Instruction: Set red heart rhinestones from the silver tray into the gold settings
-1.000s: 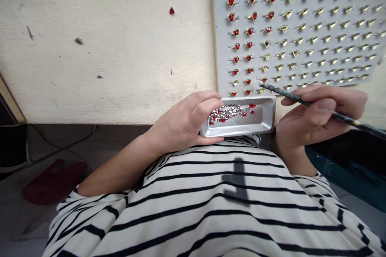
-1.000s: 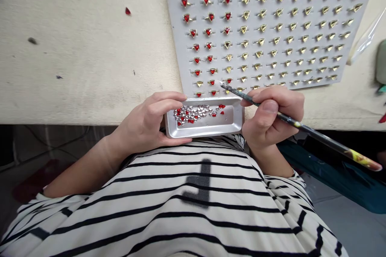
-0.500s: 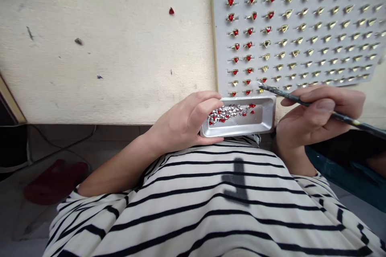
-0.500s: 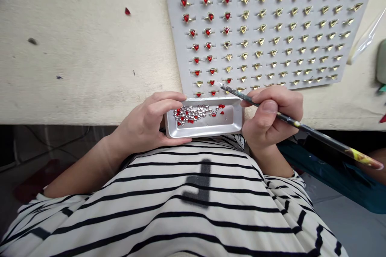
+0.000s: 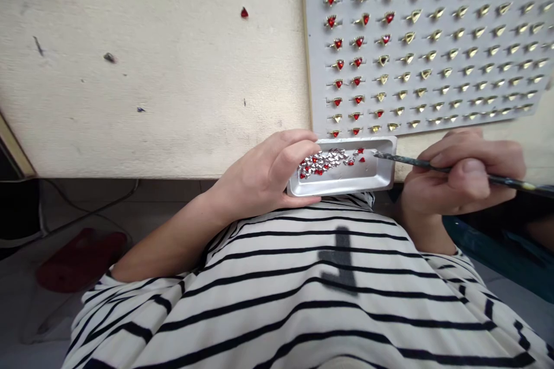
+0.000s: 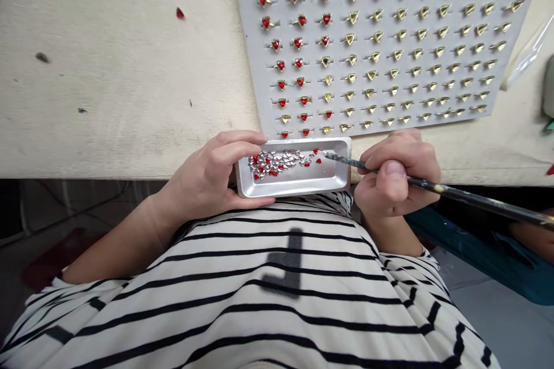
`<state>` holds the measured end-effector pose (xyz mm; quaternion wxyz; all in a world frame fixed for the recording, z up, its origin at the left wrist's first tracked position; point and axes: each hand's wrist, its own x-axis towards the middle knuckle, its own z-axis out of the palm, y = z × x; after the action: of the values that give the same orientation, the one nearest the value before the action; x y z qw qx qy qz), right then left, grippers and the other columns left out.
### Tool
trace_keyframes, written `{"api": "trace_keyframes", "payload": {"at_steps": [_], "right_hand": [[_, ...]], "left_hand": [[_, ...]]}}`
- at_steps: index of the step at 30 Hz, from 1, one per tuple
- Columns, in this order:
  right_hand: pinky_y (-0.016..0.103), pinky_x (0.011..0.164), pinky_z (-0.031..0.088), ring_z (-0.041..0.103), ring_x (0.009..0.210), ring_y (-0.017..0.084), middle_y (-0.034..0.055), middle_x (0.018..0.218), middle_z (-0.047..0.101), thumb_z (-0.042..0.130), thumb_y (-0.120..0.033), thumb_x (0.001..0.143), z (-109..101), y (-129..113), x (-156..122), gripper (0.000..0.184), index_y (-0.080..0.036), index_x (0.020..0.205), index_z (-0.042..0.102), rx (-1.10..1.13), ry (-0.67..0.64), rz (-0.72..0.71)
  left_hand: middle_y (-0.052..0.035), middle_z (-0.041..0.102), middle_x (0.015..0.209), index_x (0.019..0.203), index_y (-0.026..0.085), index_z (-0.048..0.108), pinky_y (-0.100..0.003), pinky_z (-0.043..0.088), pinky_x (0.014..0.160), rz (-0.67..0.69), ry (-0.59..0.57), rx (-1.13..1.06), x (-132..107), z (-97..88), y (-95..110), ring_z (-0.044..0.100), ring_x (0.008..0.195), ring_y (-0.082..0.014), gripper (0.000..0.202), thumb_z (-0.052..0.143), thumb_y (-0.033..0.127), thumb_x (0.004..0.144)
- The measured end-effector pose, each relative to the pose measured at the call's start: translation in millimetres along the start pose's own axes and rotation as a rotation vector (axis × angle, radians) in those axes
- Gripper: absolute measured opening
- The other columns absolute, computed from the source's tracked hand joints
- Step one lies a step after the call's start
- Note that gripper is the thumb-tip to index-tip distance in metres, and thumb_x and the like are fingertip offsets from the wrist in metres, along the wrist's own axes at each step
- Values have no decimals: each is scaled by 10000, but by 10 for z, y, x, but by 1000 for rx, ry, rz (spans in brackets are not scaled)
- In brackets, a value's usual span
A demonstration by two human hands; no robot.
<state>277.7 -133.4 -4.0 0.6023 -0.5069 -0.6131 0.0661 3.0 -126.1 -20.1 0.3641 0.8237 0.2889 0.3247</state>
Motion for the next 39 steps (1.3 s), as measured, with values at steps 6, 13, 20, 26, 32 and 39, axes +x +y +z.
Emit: {"api": "trace_keyframes", "payload": {"at_steps": [6, 13, 20, 26, 32, 39], "right_hand": [[292, 532, 271, 416, 447, 51, -45, 515, 395, 466, -223, 860, -13, -11, -32, 222, -177, 654, 535, -43, -31, 46], [284, 466, 265, 452, 449, 55, -48, 540, 356, 448, -282, 977, 136, -39, 29, 339, -200, 667, 557, 26, 124, -32], [254, 482, 454, 633, 565, 72, -63, 639, 539, 521, -392, 1055, 165, -138, 36, 327, -209, 818, 654, -2, -105, 67], [253, 574, 541, 715, 645, 82, -77, 705, 614, 532, -373, 1061, 148, -122, 9, 268, -215, 894, 670, -49, -174, 56], [228, 574, 517, 700, 627, 62, -67, 718, 647, 554, -387, 1054, 177, -122, 0, 281, -199, 879, 668, -32, -152, 63], [240, 561, 515, 689, 621, 61, -77, 740, 647, 547, -392, 1057, 167, -141, 0, 260, -220, 914, 679, -56, -163, 78]], "left_hand": [[-198, 654, 1386, 1427, 168, 451, -466, 637, 1081, 3, 0, 1, 3, -5, 3, 667, 1310, -288, 786, 915, 379, 828], [-176, 652, 1396, 1442, 211, 428, -469, 635, 1076, -15, -17, -8, 1, -18, 13, 665, 1313, -280, 828, 934, 379, 807], [-168, 648, 1403, 1457, 216, 426, -447, 633, 1077, -28, -16, 2, -6, -10, 11, 662, 1319, -272, 813, 915, 384, 830], [-190, 650, 1393, 1444, 177, 433, -449, 642, 1065, -7, -2, 8, -3, -1, 16, 667, 1306, -276, 769, 891, 365, 856], [-198, 648, 1392, 1444, 171, 428, -459, 643, 1057, -1, -9, 12, -2, -7, 18, 669, 1303, -283, 773, 891, 363, 855], [-177, 639, 1403, 1460, 211, 404, -470, 638, 1057, -18, -19, 4, -6, -8, 18, 661, 1322, -285, 821, 909, 373, 834]]}}
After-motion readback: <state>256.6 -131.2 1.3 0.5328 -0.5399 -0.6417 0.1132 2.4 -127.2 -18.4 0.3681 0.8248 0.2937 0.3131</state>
